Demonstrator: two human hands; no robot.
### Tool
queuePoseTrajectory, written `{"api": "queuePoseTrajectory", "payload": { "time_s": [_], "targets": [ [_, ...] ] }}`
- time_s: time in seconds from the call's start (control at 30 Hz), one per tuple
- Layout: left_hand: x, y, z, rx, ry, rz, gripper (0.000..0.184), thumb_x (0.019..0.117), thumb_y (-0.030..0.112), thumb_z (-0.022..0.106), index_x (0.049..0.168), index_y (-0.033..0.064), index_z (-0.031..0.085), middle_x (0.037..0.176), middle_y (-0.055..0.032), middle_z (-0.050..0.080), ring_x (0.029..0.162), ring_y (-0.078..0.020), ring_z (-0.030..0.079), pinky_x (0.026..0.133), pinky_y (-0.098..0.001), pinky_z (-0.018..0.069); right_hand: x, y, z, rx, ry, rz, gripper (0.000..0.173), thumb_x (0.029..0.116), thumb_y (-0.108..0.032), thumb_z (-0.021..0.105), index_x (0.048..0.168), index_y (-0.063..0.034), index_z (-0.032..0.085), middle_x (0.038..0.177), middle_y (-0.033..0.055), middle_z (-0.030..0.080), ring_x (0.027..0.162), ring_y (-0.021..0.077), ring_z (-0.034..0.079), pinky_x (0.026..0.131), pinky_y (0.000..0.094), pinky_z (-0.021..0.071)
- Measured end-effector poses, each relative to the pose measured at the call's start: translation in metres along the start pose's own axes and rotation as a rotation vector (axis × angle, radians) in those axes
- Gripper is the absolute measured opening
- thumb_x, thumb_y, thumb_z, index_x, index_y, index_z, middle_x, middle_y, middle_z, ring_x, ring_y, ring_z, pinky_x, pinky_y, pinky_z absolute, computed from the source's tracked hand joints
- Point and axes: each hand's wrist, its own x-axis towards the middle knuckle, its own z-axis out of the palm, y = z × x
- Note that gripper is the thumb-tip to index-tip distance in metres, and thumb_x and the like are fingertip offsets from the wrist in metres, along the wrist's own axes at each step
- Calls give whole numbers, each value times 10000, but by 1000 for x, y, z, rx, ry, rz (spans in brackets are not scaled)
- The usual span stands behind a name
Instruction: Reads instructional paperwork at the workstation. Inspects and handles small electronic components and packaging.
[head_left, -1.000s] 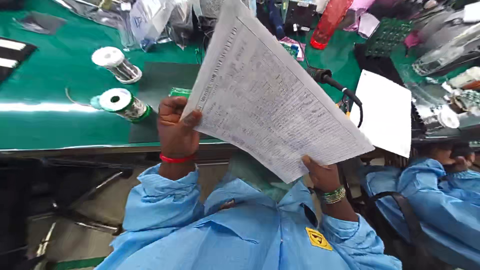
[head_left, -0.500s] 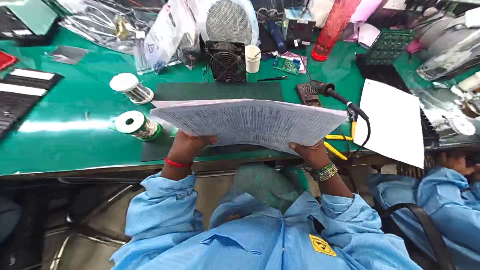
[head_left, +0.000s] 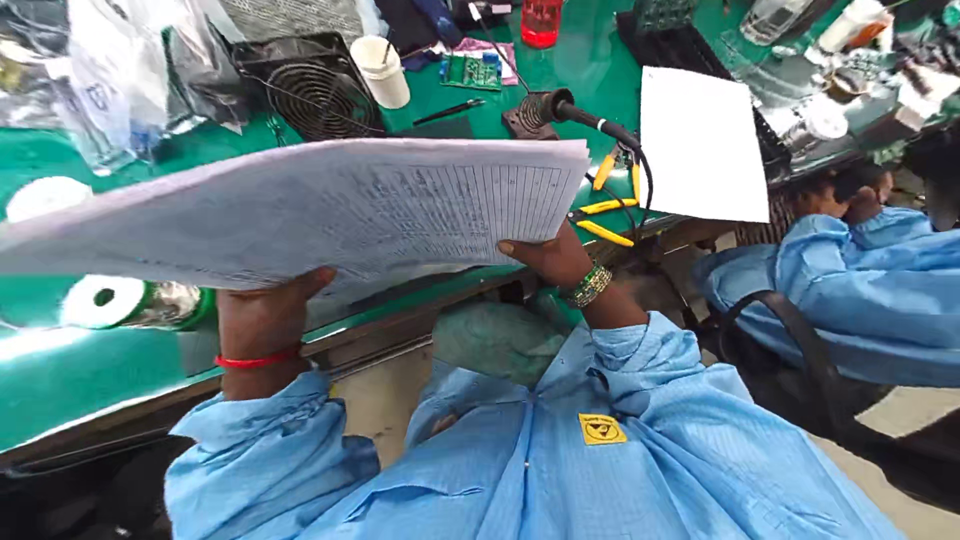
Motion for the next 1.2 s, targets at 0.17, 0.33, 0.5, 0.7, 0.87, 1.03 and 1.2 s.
{"api": "queuePoseTrajectory", "payload": {
  "time_s": [0.17, 0.33, 0.5, 0.7, 0.87, 1.03, 1.2],
  "targets": [
    [-15, 0, -8, -40, -108, 43, 483, 763, 24, 820, 1166, 165, 594, 1053, 163, 730, 1034, -29, 687, 947, -292, 578, -18, -4, -15, -115, -124, -91, 180, 898, -13, 695, 1044, 94, 691, 922, 82, 735, 870, 27, 691, 824, 236, 585],
    [-29, 8, -1, -78, -164, 7, 586, 740, -19, 804, 1204, 184, 511, 1066, 181, 720, 1036, -19, 691, 948, -273, 584, -48, -26, -30, -121, -188, -153, 210, 960, -64, 625, 1041, 122, 679, 932, 83, 732, 901, -8, 680, 855, 210, 568],
    [-41, 42, 9, -234, -456, 48, 305, 894, 239, 764, 1166, 357, 690, 1113, 217, 734, 1029, 78, 667, 911, -136, 549, -74, -49, -59, 145, -88, -104, 141, 926, 9, 646, 1051, -37, 692, 981, -94, 737, 937, -42, 678, 867, 219, 587],
    [-39, 16, 3, -453, -611, 68, 387, 994, 465, 599, 1340, 298, 649, 1242, 116, 714, 1120, -35, 675, 956, -237, 561, -106, -64, -107, 305, 357, -156, 260, 918, -46, 674, 1058, -249, 755, 958, -82, 773, 871, 21, 723, 807, 245, 617],
    [-56, 4, 16, -470, -666, -50, 434, 994, 449, 613, 1384, 260, 622, 1233, 64, 724, 1048, -95, 717, 890, -258, 604, -100, -65, -144, 287, 792, -229, 263, 1018, -8, 389, 1105, -117, 613, 935, -6, 751, 898, 107, 733, 833, 337, 622],
    [-78, -14, 23, -411, -512, -254, 370, 952, 396, 690, 1287, 240, 679, 1156, 33, 753, 983, -121, 734, 869, -290, 613, -65, -41, -178, 337, 974, -220, 252, 1031, 33, 363, 1253, -17, 472, 1083, 113, 660, 1029, 222, 686, 935, 446, 578],
    [-97, -22, 22, -414, -435, -333, 379, 949, 360, 701, 1268, 161, 655, 1124, 17, 757, 971, -131, 736, 864, -302, 614, -28, -6, -193, 277, 1071, -17, 195, 1058, 0, 368, 1228, 15, 461, 1050, 116, 596, 942, 195, 658, 866, 381, 584]
  ]
}}
